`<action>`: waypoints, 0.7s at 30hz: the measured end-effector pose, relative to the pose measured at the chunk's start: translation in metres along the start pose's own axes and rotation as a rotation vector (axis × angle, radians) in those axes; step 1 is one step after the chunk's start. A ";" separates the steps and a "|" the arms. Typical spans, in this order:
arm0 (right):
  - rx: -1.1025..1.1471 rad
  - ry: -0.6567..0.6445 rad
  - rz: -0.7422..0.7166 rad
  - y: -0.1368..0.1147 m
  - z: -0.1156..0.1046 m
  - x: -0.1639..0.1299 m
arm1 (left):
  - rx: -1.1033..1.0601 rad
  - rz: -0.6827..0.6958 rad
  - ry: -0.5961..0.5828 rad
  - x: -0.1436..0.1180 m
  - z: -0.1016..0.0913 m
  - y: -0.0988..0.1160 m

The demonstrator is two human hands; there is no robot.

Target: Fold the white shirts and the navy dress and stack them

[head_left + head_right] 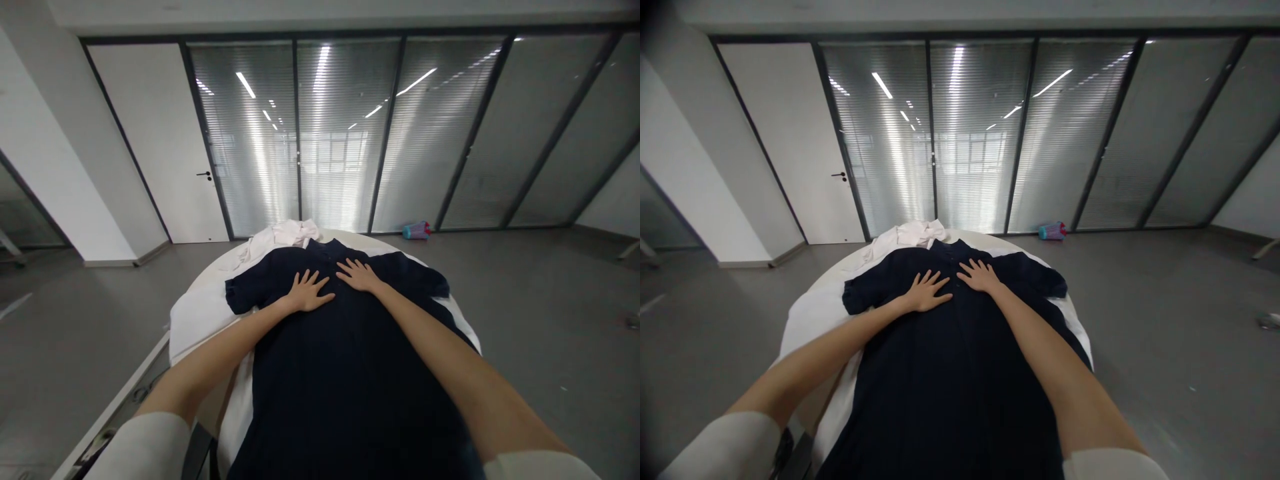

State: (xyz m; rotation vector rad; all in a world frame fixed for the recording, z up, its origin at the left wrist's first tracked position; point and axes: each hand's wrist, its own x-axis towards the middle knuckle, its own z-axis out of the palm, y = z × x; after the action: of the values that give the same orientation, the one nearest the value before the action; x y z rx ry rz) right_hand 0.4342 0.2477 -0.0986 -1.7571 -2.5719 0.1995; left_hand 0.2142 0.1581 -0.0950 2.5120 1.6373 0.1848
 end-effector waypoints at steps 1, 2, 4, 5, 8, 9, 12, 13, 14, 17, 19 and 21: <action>0.001 0.005 -0.001 0.000 0.000 0.002 | 0.008 0.011 0.026 0.002 -0.004 -0.001; 0.003 0.010 -0.003 0.000 0.000 0.003 | 0.007 0.020 0.078 0.005 -0.010 -0.003; 0.005 0.021 -0.007 -0.001 0.001 0.003 | -0.011 0.014 0.237 0.012 -0.029 -0.012; 0.005 0.027 -0.010 -0.001 0.001 0.002 | -0.034 -0.020 0.332 0.015 -0.041 -0.019; -0.004 0.044 -0.017 -0.001 0.002 -0.001 | -0.122 -0.241 0.576 0.027 -0.080 -0.049; -0.009 0.051 -0.020 -0.001 0.002 -0.002 | -0.150 -0.321 0.622 0.030 -0.092 -0.060; -0.018 0.083 -0.030 -0.001 0.002 -0.004 | -0.234 -0.475 0.690 0.035 -0.114 -0.092; -0.019 0.096 -0.034 -0.001 0.003 -0.004 | -0.267 -0.500 0.698 0.035 -0.116 -0.101; -0.020 0.107 -0.036 -0.001 0.003 -0.004 | -0.305 -0.518 0.707 0.036 -0.116 -0.108; -0.017 0.126 -0.039 -0.001 0.005 -0.003 | -0.431 -0.517 0.765 0.039 -0.109 -0.121; -0.015 0.137 -0.035 -0.001 0.006 -0.003 | -0.511 -0.478 0.862 0.044 -0.107 -0.123; -0.015 0.147 -0.028 -0.001 0.007 -0.002 | -0.589 -0.397 0.998 0.051 -0.115 -0.122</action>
State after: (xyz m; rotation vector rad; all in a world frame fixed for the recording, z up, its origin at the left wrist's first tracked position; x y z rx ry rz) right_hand 0.4335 0.2448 -0.1054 -1.6715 -2.4994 0.0488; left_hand 0.1047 0.2588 -0.0027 1.6314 1.8813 1.7688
